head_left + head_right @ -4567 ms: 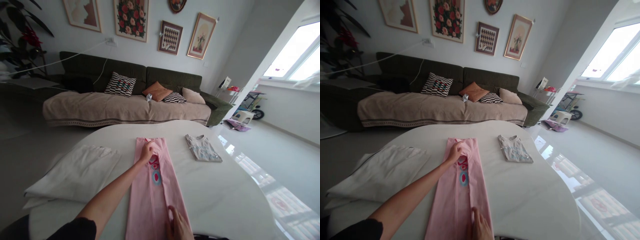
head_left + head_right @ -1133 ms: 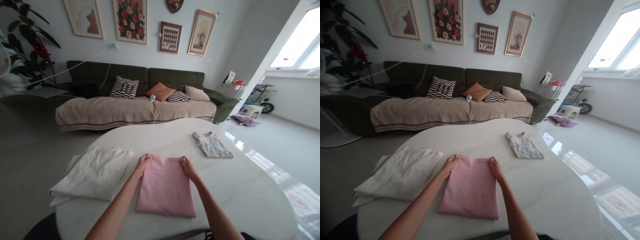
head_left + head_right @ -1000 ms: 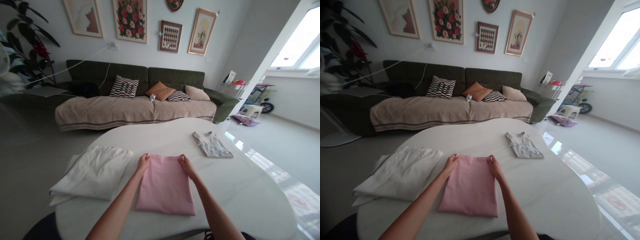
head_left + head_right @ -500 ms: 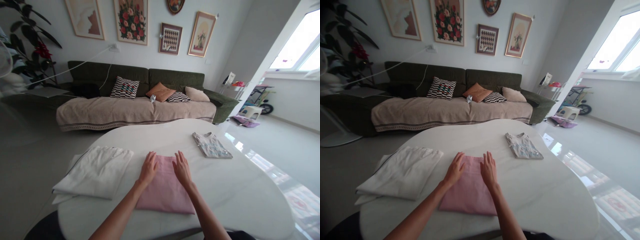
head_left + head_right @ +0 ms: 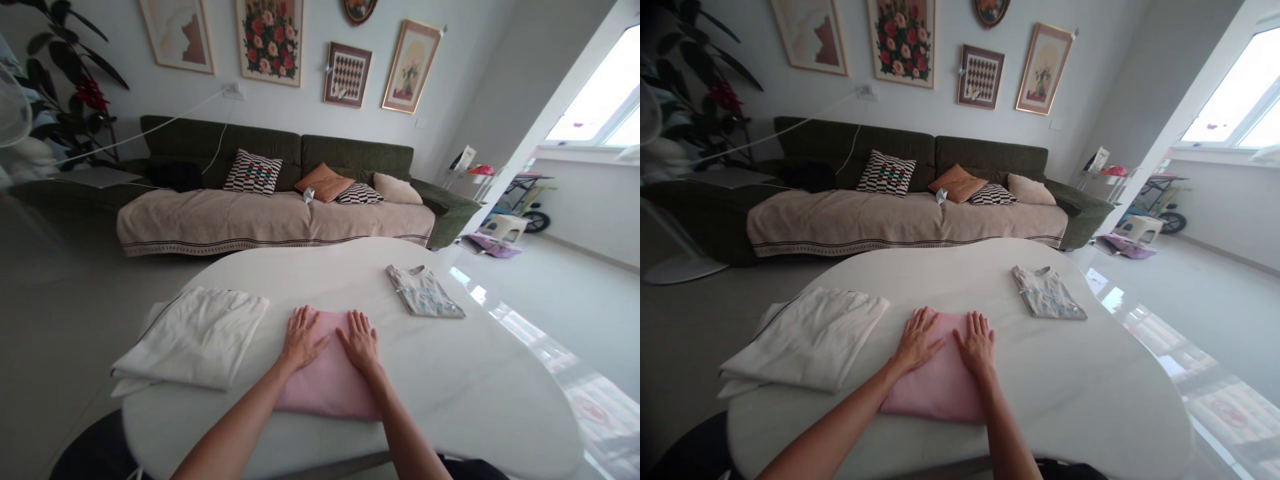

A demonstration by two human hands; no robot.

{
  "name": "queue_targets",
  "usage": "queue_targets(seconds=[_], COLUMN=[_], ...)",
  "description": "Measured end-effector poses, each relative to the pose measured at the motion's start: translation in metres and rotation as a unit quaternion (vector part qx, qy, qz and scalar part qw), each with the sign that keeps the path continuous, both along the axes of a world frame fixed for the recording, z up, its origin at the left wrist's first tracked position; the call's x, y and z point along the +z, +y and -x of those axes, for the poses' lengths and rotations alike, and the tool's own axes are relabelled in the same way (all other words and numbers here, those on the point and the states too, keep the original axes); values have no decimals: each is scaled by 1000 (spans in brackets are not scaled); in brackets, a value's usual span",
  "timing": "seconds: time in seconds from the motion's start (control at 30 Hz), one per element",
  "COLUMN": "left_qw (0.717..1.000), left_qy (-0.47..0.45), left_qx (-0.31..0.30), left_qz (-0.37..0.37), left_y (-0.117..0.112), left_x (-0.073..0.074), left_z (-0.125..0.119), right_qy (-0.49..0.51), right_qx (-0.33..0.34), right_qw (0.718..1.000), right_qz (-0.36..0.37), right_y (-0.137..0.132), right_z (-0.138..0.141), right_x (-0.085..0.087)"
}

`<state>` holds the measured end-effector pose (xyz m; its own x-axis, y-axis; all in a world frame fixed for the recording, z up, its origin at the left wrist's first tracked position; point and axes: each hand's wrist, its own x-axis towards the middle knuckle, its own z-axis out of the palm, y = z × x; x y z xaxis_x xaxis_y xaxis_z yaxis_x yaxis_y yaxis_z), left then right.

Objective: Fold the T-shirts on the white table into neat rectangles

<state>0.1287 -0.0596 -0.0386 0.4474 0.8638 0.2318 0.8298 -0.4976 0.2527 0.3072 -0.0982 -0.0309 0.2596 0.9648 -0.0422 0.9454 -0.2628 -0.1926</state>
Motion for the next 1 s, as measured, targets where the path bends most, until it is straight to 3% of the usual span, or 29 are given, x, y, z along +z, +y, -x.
queue_targets(seconds=[0.1, 0.2, 0.37, 0.47, 0.63, 0.77, 0.87, 0.93, 1.0], left_qw=[999, 999, 998, 1000, 999, 994, 988, 980, 967], left_qy=[24, 26, 9, 1, -11, -35, -40, -37, -74], left_qx=[-7, -15, -57, -22, 36, 104, 143, 161, 171], left_qz=[43, 38, 10, 12, 11, 4, 49, 108, 174], left_y=[2, -13, -66, -77, -66, -74, -83, -84, -81], left_x=[13, 23, 9, 0, -4, 0, 12, 22, 32], left_z=[1, -1, 8, 23, 40, 41, 42, 44, 45], right_qy=[8, -6, 15, 14, -15, -26, 29, 80, 108], right_qx=[-26, -28, 88, 84, -2, -53, 20, 107, 151], right_qw=[1000, 999, 994, 995, 999, 997, 998, 990, 982], right_qz=[6, -44, -68, -54, -37, -39, -56, -46, -35], right_y=[-7, -27, -78, -98, -113, -122, -128, -129, -129], right_z=[1, 24, 67, 55, 8, 14, 49, 77, 101], right_x=[11, 21, 9, -3, -5, 5, 13, 15, 16])
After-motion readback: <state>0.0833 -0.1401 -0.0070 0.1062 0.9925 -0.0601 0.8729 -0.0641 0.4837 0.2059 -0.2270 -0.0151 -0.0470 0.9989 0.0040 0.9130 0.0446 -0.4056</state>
